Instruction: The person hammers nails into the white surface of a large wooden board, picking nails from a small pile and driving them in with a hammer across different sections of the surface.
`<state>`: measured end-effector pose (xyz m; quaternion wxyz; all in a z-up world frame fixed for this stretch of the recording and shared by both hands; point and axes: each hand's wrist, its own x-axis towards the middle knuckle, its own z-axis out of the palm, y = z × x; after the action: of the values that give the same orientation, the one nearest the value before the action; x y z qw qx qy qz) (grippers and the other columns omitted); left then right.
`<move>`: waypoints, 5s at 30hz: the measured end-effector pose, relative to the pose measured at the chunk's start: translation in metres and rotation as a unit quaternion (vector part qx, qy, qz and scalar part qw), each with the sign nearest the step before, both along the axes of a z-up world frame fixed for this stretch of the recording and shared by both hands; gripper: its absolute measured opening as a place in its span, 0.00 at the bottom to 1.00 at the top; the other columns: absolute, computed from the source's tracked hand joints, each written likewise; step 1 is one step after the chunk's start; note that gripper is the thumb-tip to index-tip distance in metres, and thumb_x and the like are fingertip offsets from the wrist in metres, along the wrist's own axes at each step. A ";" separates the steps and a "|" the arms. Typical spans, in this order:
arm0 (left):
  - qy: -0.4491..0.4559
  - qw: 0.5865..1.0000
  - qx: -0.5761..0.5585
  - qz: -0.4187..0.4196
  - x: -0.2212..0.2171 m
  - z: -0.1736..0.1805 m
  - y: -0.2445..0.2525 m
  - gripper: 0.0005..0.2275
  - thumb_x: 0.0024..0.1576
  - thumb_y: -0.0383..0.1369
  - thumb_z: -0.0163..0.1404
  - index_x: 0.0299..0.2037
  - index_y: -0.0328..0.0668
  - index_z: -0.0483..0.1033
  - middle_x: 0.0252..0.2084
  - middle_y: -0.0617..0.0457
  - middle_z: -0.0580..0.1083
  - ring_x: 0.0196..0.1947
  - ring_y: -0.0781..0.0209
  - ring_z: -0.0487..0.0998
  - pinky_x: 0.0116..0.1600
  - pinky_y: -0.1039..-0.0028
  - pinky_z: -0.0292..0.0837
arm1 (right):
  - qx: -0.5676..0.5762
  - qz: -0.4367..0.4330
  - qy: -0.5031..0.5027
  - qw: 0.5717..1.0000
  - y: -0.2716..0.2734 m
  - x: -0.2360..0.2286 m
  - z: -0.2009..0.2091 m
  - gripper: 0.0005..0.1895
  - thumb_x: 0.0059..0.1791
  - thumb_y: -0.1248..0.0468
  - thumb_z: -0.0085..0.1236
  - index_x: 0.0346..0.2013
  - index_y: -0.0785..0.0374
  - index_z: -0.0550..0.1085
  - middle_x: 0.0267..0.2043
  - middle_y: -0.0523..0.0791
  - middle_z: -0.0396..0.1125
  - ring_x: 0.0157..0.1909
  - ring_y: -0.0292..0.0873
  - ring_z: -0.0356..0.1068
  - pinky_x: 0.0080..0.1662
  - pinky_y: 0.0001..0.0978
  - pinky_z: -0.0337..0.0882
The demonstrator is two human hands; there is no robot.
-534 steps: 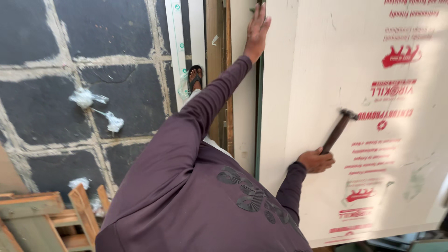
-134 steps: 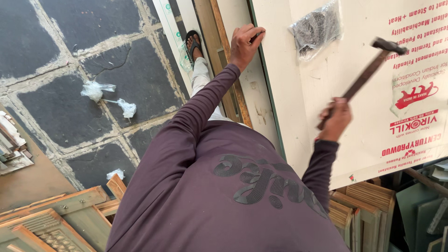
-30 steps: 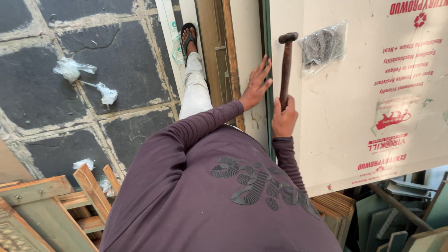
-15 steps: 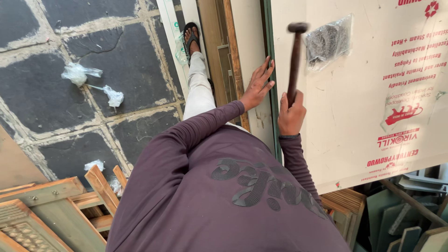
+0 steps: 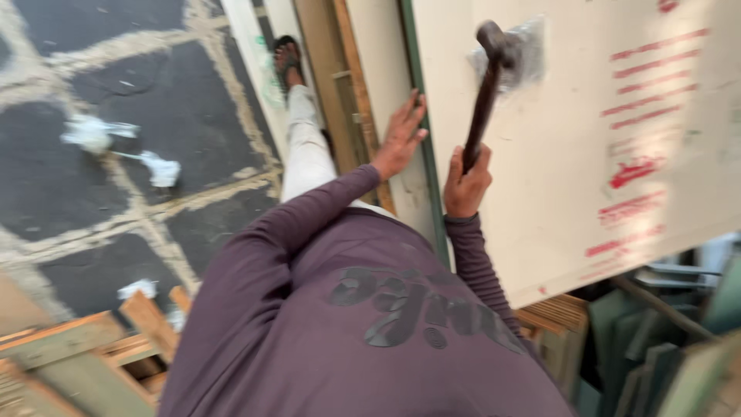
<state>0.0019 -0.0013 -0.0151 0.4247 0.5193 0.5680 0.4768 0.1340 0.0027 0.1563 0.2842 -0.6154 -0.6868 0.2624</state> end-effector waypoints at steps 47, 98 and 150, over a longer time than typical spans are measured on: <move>0.115 0.993 -0.017 -0.023 -0.013 0.014 0.004 0.34 0.65 0.33 0.50 0.79 0.57 0.44 0.82 0.52 0.40 0.78 0.39 0.50 0.78 0.51 0.50 | 0.041 -0.032 0.092 0.994 0.011 0.021 0.009 0.11 0.58 0.63 0.53 0.43 0.70 0.66 0.20 0.51 0.63 0.20 0.51 0.63 0.26 0.43 0.61; 0.446 0.852 0.107 -0.252 0.017 0.057 0.189 0.38 0.59 0.51 0.55 0.77 0.53 0.50 0.81 0.44 0.42 0.80 0.42 0.38 0.77 0.47 0.38 | -0.088 -0.285 0.049 0.953 -0.142 0.131 -0.002 0.17 0.55 0.55 0.57 0.32 0.67 0.70 0.21 0.45 0.64 0.24 0.37 0.64 0.29 0.35 0.65; -0.012 1.000 -0.014 0.014 -0.007 0.004 0.032 0.32 0.72 0.43 0.40 0.81 0.51 0.33 0.83 0.53 0.30 0.83 0.49 0.34 0.83 0.55 0.34 | -0.130 0.121 -0.165 0.970 0.078 0.174 -0.059 0.32 0.49 0.65 0.61 0.68 0.65 0.66 0.42 0.63 0.73 0.45 0.61 0.76 0.49 0.47 0.74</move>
<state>-0.0054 0.0309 -0.0109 0.4320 0.4996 0.5765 0.4810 0.3077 0.0807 0.0970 0.0510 -0.5943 -0.7534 0.2767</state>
